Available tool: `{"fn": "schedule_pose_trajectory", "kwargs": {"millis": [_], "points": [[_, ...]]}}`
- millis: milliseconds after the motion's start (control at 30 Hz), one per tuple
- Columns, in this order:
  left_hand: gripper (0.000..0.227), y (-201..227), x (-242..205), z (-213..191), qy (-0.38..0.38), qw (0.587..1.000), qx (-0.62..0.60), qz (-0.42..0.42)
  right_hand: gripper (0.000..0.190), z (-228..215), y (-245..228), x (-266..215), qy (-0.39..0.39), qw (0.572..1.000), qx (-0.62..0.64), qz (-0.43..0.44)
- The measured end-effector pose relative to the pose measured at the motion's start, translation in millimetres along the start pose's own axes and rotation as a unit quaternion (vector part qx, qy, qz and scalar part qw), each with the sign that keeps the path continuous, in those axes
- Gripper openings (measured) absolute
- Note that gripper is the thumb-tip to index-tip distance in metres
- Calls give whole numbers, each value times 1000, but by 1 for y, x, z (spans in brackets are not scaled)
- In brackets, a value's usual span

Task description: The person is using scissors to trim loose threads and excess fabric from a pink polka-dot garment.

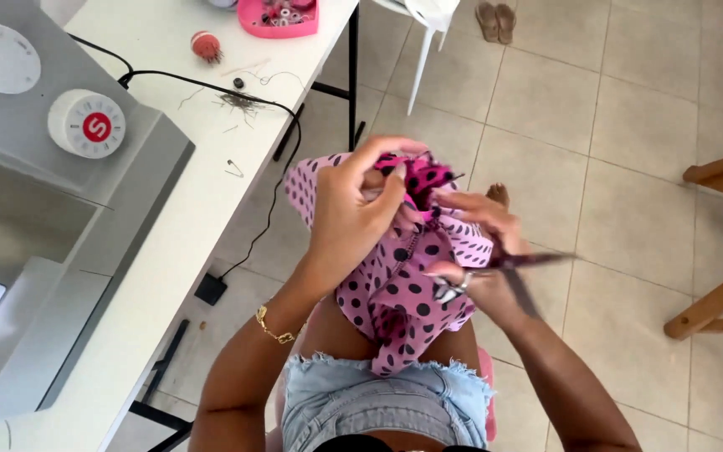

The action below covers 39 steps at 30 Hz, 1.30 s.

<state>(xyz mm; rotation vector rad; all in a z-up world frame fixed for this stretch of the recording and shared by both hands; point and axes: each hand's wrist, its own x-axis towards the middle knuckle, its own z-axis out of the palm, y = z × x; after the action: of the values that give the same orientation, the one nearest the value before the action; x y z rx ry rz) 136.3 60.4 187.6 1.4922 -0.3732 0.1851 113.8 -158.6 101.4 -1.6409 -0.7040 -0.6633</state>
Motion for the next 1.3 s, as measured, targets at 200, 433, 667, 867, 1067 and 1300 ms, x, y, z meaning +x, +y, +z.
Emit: {"fn": "schedule_pose_trajectory", "kwargs": {"millis": [200,433,667,867,1067,1300], "points": [[26,3,11,5,-74,996,15,42,48,9,-8,0,-19,971,-141,193],[82,11,55,-16,-335,927,58,160,28,-53,-16,-17,-28,955,116,270],[23,-5,71,25,-638,742,-170,121,54,-131,-95,23,-67,927,192,316],[26,49,44,41,-751,599,-227,160,29,-115,-120,52,-217,898,330,195],[44,173,18,4,-612,707,-20,354,52,-128,-180,74,-243,810,525,93],[55,57,-16,-25,-550,824,48,122,32,-144,2,-18,-145,898,297,292]]}}
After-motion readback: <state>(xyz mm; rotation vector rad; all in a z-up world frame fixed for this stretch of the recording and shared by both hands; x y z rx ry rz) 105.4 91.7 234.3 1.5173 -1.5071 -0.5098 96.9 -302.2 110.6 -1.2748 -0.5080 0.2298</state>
